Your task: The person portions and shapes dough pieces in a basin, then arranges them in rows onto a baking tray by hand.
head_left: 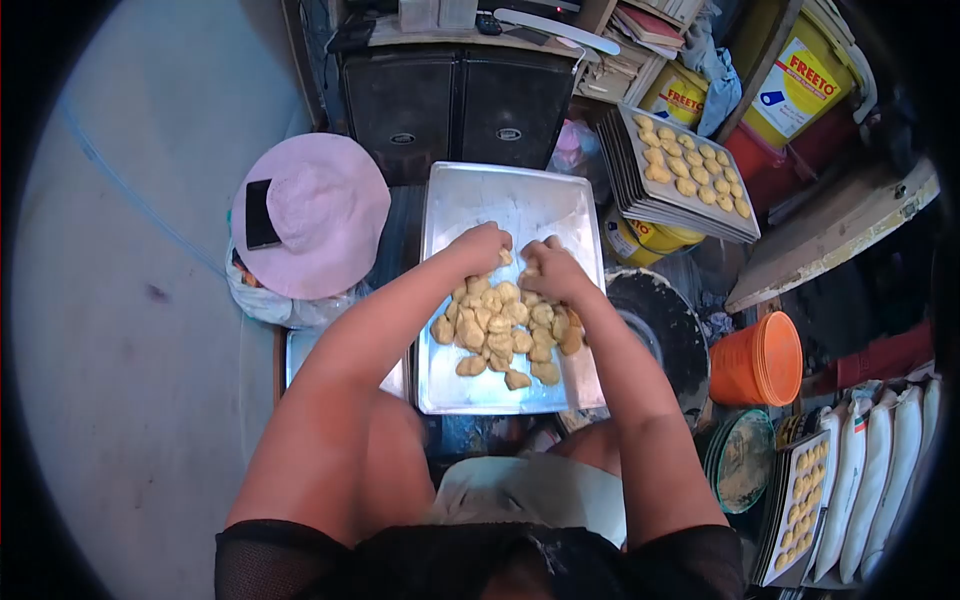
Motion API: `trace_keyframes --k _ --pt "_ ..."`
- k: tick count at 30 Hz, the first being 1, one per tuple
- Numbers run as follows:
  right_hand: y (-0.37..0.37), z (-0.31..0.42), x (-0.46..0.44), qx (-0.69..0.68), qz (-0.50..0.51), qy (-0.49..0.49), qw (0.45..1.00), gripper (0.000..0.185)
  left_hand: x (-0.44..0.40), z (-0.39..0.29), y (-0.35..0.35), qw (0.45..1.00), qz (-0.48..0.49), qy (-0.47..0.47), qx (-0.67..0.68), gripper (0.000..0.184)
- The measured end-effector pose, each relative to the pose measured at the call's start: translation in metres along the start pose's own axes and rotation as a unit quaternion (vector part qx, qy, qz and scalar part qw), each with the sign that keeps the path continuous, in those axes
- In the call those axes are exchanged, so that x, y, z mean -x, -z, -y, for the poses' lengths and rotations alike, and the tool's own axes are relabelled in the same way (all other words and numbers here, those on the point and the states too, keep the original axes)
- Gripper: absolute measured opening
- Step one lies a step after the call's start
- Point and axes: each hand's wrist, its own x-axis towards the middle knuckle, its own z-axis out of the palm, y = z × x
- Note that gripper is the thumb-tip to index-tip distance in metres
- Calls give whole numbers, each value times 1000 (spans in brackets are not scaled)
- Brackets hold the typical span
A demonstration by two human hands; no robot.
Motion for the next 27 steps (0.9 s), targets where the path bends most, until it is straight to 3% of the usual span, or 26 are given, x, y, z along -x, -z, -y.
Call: trace_keyframes --k 1,2,6,7,12,14,15,17,18,21,22,25,27 --pt "-3 -5 -17 -13 34 18 999 49 -7 1 11 999 44 4 -30 43" --pt "-6 -9 -33 -26 70 33 997 47 -16 11 13 999 -28 13 -9 38" --pt "-1 -10 -114 -161 -161 -8 974 42 -41 65 32 944 -324 26 57 21" --pt "4 2 -129 -159 -230 6 960 43 -45 77 37 946 -320 30 47 22" --pt "-20 -17 -181 -83 -188 47 978 45 -53 97 39 950 -304 46 45 24" --pt "-7 -26 -181 -50 -152 36 986 51 -49 88 39 941 -334 -27 -40 25" --pt "-3 -29 -178 -102 -164 39 980 53 -49 84 37 931 -349 -65 -80 27" --pt "-3 -36 -169 -205 -186 41 960 57 -55 84 31 951 -290 -49 -98 29" --pt "-4 -48 -172 -179 -151 46 971 54 -59 84 29 959 -260 -42 -108 30" --pt "-8 -60 -168 -102 -253 159 949 47 -72 70 28 962 -240 56 -120 34" --pt "-1 -57 -161 -128 -259 154 945 39 -74 64 28 957 -257 59 -118 34" --pt "24 -50 -146 -186 -267 -44 945 35 -77 54 28 944 -304 26 -123 32" --pt "13 -71 -150 -160 -256 -23 953 31 -78 52 27 934 -326 -50 -133 31"
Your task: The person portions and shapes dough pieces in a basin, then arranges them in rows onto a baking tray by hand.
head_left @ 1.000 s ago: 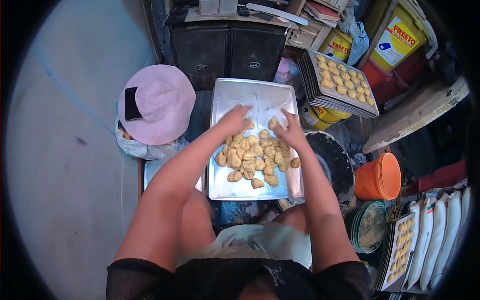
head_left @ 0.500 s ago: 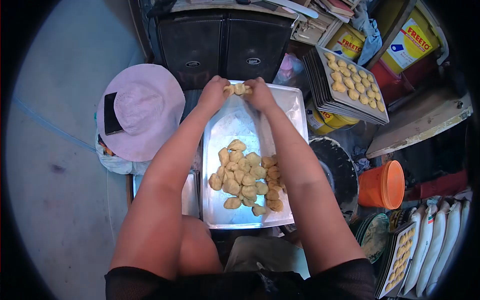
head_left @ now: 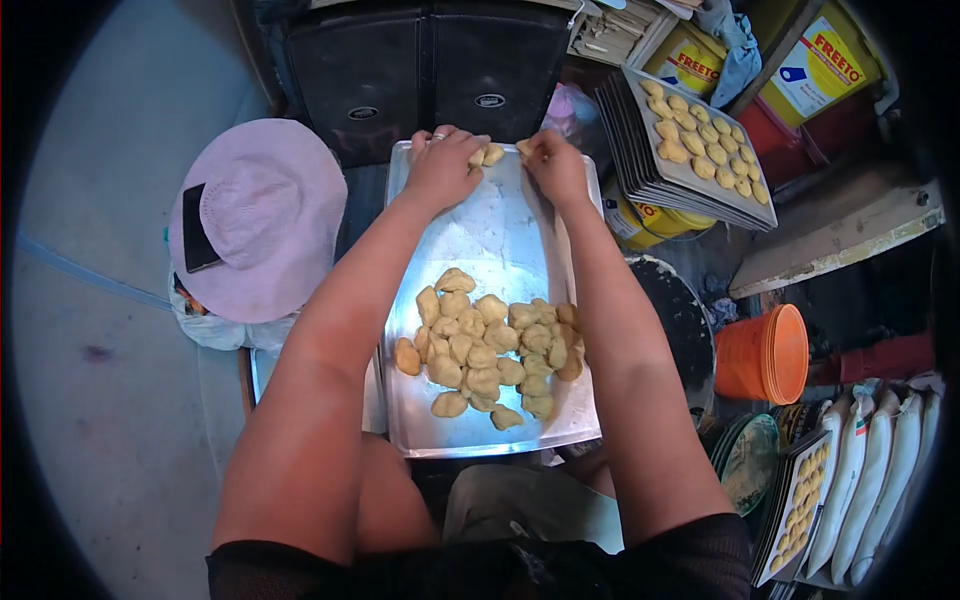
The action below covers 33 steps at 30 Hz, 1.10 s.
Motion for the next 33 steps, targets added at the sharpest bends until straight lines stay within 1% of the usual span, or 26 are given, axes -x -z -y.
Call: trace_keyframes --k 2,3,5,6,8,9,12,15,18,22,24,25,27,28,31,32,33 --pt "-4 -8 -1 40 47 25 998 30 -4 2 -8 999 35 -5 -22 35" --pt "-7 -12 0 68 15 53 996 30 -7 5 -11 998 51 -8 -33 38" --pt "-6 6 7 127 -46 111 985 31 -12 5 -14 997 70 -11 -26 40" --pt "-10 2 10 133 -33 120 983 34 -11 3 -16 996 81 -11 -21 41" --pt "-19 -11 11 142 -11 138 980 40 -9 1 -13 998 61 -4 21 40" --pt "-14 -19 -1 143 93 77 982 48 -9 1 -10 998 50 0 41 39" --pt "2 5 8 141 112 31 983 45 -9 8 -4 998 60 15 32 33" --pt "-18 -2 14 95 37 128 987 43 -9 12 3 995 84 15 41 35" --pt "-19 -11 6 132 84 93 983 45 -10 13 9 992 113 42 27 36" --pt "-8 -12 15 80 13 92 992 46 -8 19 11 992 121 28 33 37" --pt "-1 -18 15 107 55 58 991 48 -6 23 14 990 134 21 38 38" --pt "1 -18 15 120 75 42 989 49 -4 24 14 994 95 16 51 40" --pt "2 -18 18 98 1 69 993 48 4 26 11 997 18 6 75 42" --pt "2 -17 22 86 -35 82 992 48 4 26 15 996 35 12 79 43" --pt "19 20 37 141 20 126 982 46 8 34 28 990 92 33 101 45" --pt "17 29 45 31 126 90 988 45 8 42 26 986 113 41 114 46" --pt "11 39 56 -79 229 51 969 44 10 49 23 982 135 48 127 46"
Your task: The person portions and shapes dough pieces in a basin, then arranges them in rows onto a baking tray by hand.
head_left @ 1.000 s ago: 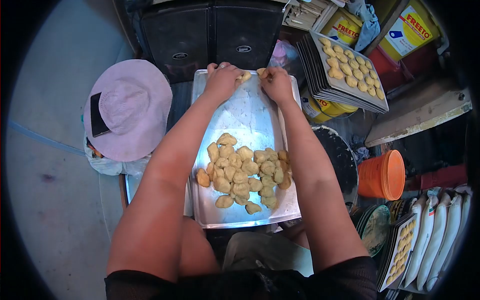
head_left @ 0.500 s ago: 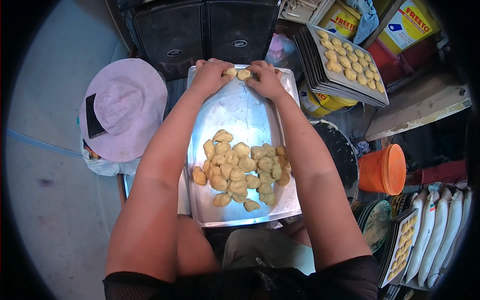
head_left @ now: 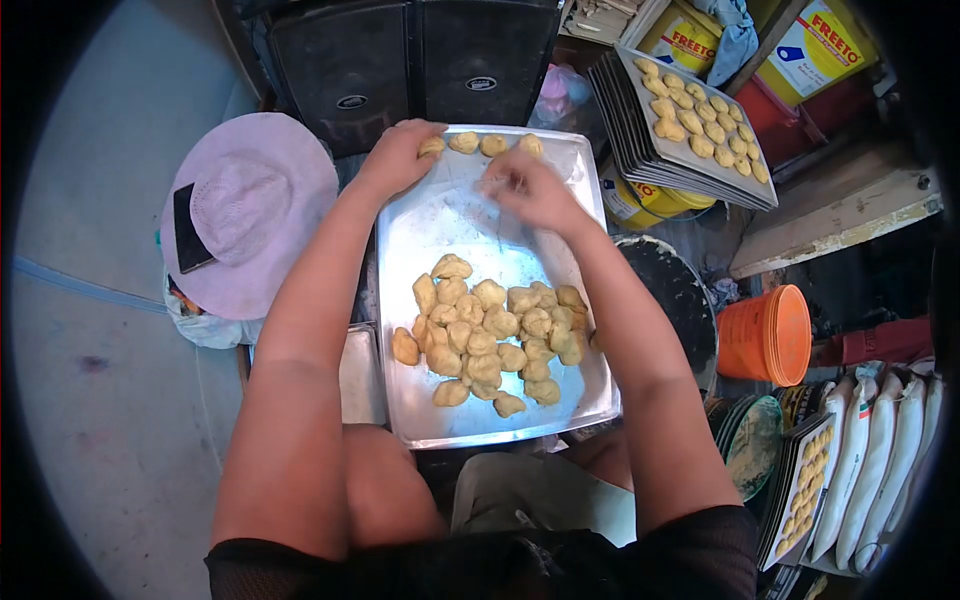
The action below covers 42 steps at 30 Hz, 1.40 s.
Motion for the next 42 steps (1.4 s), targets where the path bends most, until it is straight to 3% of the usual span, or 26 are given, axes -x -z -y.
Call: trace_keyframes --k 2,3,5,7,9,11,15,16,19,21,24,26,28,29,31,33,34,36,37,38,39,42 --pt "-33 26 27 -19 101 72 992 32 2 7 -6 1000 -14 -2 -6 45" --pt "-41 25 33 48 145 172 973 27 2 7 -10 1000 -20 -5 -7 44" --pt "-30 39 38 -27 217 31 975 24 4 0 -12 999 -53 -9 1 42" --pt "-9 5 32 -21 101 53 993 24 6 -8 -9 996 -78 -24 -34 39" --pt "34 3 34 30 -5 -57 998 24 8 -20 -9 989 -90 -46 -107 36" --pt "50 -21 31 52 -143 -56 987 24 5 -26 -14 987 -84 -55 -127 35" --pt "31 -38 33 198 -114 -11 974 23 -5 -44 -28 970 -78 -104 -206 31" --pt "29 -39 31 174 -118 -22 977 21 -10 -47 -33 970 -63 -101 -211 30" --pt "32 -41 11 136 -241 -114 954 21 -23 -53 -45 969 -37 -82 -230 27" --pt "33 -59 -4 193 -282 -74 937 22 -27 -57 -51 966 -42 -60 -247 24" --pt "29 -73 -8 278 -337 13 900 26 -22 -58 -54 938 -187 -136 -257 23" --pt "30 -56 -3 283 -353 61 890 31 -11 -69 -32 989 -4 -64 -132 20" --pt "34 -16 12 103 -143 -61 982 35 7 -83 8 973 225 -21 -52 25" --pt "29 -3 24 8 -33 -120 992 38 21 -84 25 932 360 -19 -37 31" --pt "-7 20 51 -94 103 -33 990 40 58 -69 23 916 392 -47 64 36" --pt "-41 38 70 59 150 74 984 33 78 -70 17 887 429 -71 154 37" --pt "-39 38 69 43 170 46 983 33 81 -77 20 888 433 -24 154 34" --pt "-32 39 66 12 212 -8 977 34 80 -69 20 914 374 -29 156 31" --pt "-30 26 61 -47 173 -31 983 30 79 -62 18 926 343 -30 157 29" --pt "-24 20 50 -116 117 -51 985 26 75 -56 16 951 262 -42 160 26" --pt "-20 14 37 -183 62 -71 978 23 70 -51 12 951 213 88 207 25" --pt "-34 -7 -6 -151 -151 -31 976 20 54 -45 12 993 6 84 84 26"
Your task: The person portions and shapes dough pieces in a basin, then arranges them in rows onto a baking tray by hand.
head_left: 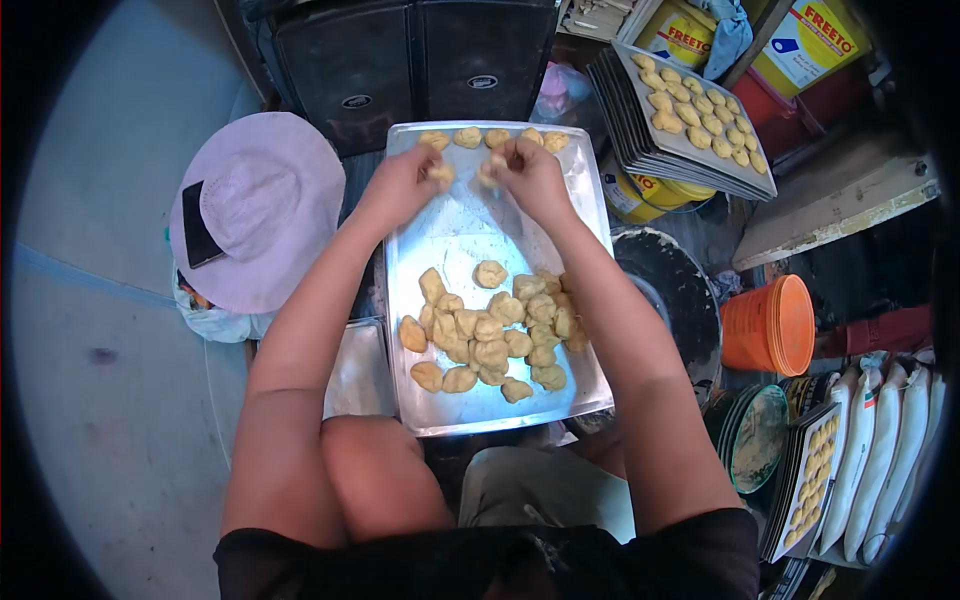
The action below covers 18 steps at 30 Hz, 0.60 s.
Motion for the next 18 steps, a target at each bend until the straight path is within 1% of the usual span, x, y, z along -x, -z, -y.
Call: trace_keyframes --k 2,3,4,5,6,8,9,10,11,13,14,15,16,17,18 --pt "-18 -8 -15 76 -90 59 991 21 -11 13 -12 993 -115 -24 -18 26" --pt "-19 -10 -15 193 -83 118 970 24 -14 19 -14 991 -117 -32 -51 28" --pt "-19 -7 -14 307 -74 174 933 26 -14 20 -14 989 -119 -39 -83 29" --pt "-19 -3 -13 415 -62 228 879 29 -14 21 -15 985 -120 -47 -115 31" --pt "-18 0 -9 361 -67 185 911 31 -12 22 -16 981 -132 -67 -127 31" --pt "-10 28 10 249 -76 100 960 34 -8 17 -15 970 -160 -107 -151 32" --pt "-2 46 26 217 62 65 972 33 -8 18 -12 968 -130 -128 -171 31" --pt "5 58 42 180 198 28 963 33 -8 19 -10 965 -98 -149 -192 30" --pt "7 51 51 168 274 44 946 32 -9 19 -9 960 -65 -171 -212 30" --pt "10 33 62 141 419 76 894 30 -11 11 -15 948 -126 -200 -212 26" --pt "18 30 57 125 377 41 917 29 -12 6 -19 941 -155 -214 -211 24" --pt "26 27 44 108 334 7 936 29 -15 2 -22 938 -150 -231 -208 25" --pt "31 21 27 107 219 -7 970 27 -19 -2 -26 936 -144 -249 -204 25" --pt "34 14 11 96 135 -8 986 26 -22 -4 -30 934 -137 -266 -198 26" --pt "35 13 0 113 71 -36 990 27 -26 -3 -32 939 -96 -246 -218 27"
